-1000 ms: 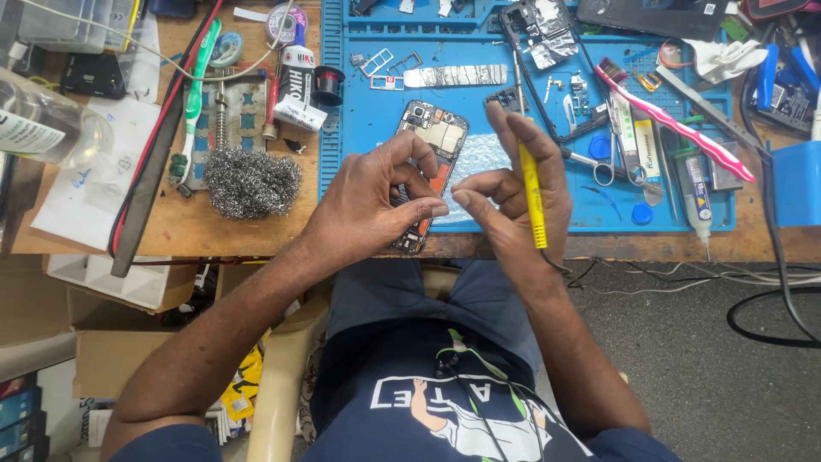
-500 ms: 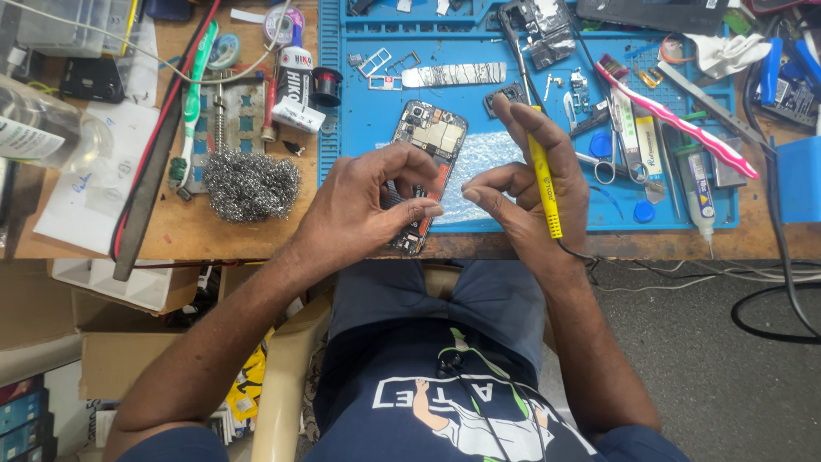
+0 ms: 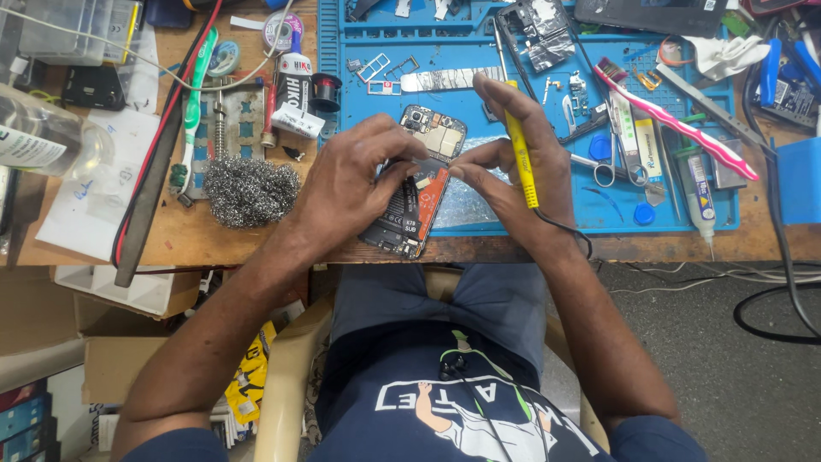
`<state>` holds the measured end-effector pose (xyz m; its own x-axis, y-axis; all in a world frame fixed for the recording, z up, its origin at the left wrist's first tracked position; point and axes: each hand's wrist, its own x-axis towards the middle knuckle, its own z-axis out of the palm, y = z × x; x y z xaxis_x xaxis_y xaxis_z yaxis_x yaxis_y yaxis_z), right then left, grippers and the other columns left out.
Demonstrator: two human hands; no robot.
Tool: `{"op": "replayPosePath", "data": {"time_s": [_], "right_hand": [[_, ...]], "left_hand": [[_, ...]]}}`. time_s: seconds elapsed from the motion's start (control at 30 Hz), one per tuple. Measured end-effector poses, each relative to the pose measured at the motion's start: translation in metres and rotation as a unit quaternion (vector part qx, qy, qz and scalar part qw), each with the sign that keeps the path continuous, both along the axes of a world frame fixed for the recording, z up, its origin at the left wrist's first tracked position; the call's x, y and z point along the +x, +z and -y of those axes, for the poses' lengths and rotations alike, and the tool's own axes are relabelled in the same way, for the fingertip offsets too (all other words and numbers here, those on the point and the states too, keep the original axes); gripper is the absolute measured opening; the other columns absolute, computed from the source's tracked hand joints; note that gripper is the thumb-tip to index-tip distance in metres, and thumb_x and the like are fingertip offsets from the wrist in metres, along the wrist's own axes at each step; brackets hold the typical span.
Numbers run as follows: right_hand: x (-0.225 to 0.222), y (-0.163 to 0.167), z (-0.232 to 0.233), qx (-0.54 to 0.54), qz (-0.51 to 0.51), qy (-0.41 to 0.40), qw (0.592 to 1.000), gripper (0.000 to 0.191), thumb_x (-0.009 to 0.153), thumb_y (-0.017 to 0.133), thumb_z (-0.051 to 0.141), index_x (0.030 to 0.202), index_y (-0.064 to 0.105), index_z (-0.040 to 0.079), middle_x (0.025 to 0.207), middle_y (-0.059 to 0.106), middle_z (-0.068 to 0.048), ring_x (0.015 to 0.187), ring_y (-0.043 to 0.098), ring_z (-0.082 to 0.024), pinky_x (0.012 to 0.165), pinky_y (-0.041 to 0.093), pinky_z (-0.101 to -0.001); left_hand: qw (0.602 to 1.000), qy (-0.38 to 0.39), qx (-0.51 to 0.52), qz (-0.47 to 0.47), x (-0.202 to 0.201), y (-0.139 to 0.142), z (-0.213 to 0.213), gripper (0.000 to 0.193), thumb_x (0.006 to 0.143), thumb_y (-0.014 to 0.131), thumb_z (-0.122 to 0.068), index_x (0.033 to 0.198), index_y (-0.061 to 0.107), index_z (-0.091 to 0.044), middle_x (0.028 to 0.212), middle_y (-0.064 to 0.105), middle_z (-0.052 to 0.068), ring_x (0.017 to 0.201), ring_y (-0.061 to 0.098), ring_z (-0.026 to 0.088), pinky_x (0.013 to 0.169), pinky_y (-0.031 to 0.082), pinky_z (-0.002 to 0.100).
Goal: The person pries open a disassembled smartphone on a repair mat using a yellow pry tool, works on its internal battery and board, then plugs a charging cable into the phone and a second phone to test charging. They handle the opened phone, press its screen, and hold the charging phones while watching the battery indicator.
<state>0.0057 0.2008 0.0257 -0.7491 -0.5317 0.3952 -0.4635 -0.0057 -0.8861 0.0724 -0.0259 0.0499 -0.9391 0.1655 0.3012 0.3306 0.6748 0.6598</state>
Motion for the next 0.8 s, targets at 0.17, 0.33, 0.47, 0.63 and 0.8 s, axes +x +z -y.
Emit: {"op": "replayPosePath", "data": {"time_s": [0.17,0.33,0.47,0.63,0.8], "right_hand": [[-0.013,0.007,0.009,0.049,-0.029,-0.007,0.998,0.082,0.091,0.084,-0.006,0.159,0.039,0.008,0.165,0.047,-0.017,0.113,0.077,-0.018,0.115,0.058,-0.0351],[-0.027,0.012,0.018,0.061,0.002,0.017,0.998,0.08,0.091,0.083,-0.005,0.157,0.041,0.01,0.162,0.049,-0.014,0.111,0.076,-0.02,0.1,0.065,-0.0324],[-0.042,0.013,0.024,0.136,-0.079,0.036,0.987,0.082,0.09,0.084,-0.003,0.158,0.041,0.012,0.156,0.055,-0.013,0.109,0.079,-0.019,0.102,0.061,-0.0338],[-0.06,0.004,0.037,0.18,-0.097,0.078,0.976,0.079,0.088,0.082,-0.003,0.155,0.041,0.01,0.154,0.056,-0.014,0.103,0.079,-0.019,0.091,0.062,-0.0321],[-0.068,-0.004,0.046,0.189,-0.139,0.052,0.971,0.074,0.089,0.082,-0.003,0.151,0.044,0.011,0.157,0.054,-0.016,0.104,0.079,-0.02,0.089,0.063,-0.032]], "left_hand": [[0.998,-0.061,-0.004,-0.025,-0.001,0.001,0.009,0.029,0.094,0.066,0.002,0.121,0.069,-0.007,0.112,0.064,0.013,0.1,0.067,0.029,0.086,0.057,0.039],[0.99,-0.088,-0.053,-0.098,-0.01,-0.005,0.017,0.036,0.094,0.064,0.004,0.129,0.066,-0.004,0.119,0.066,0.012,0.109,0.066,0.029,0.093,0.056,0.041],[0.983,-0.108,-0.12,-0.083,-0.013,-0.011,0.027,0.034,0.092,0.068,0.001,0.126,0.069,-0.004,0.11,0.066,0.008,0.1,0.063,0.026,0.088,0.054,0.04],[0.965,-0.127,-0.199,-0.111,-0.024,-0.019,0.037,0.034,0.092,0.068,-0.005,0.126,0.07,-0.003,0.106,0.063,0.006,0.098,0.058,0.023,0.085,0.051,0.038],[0.957,-0.134,-0.233,-0.11,-0.033,-0.022,0.042,0.036,0.091,0.068,-0.009,0.126,0.07,-0.001,0.11,0.062,0.006,0.1,0.056,0.022,0.081,0.049,0.037]]}}
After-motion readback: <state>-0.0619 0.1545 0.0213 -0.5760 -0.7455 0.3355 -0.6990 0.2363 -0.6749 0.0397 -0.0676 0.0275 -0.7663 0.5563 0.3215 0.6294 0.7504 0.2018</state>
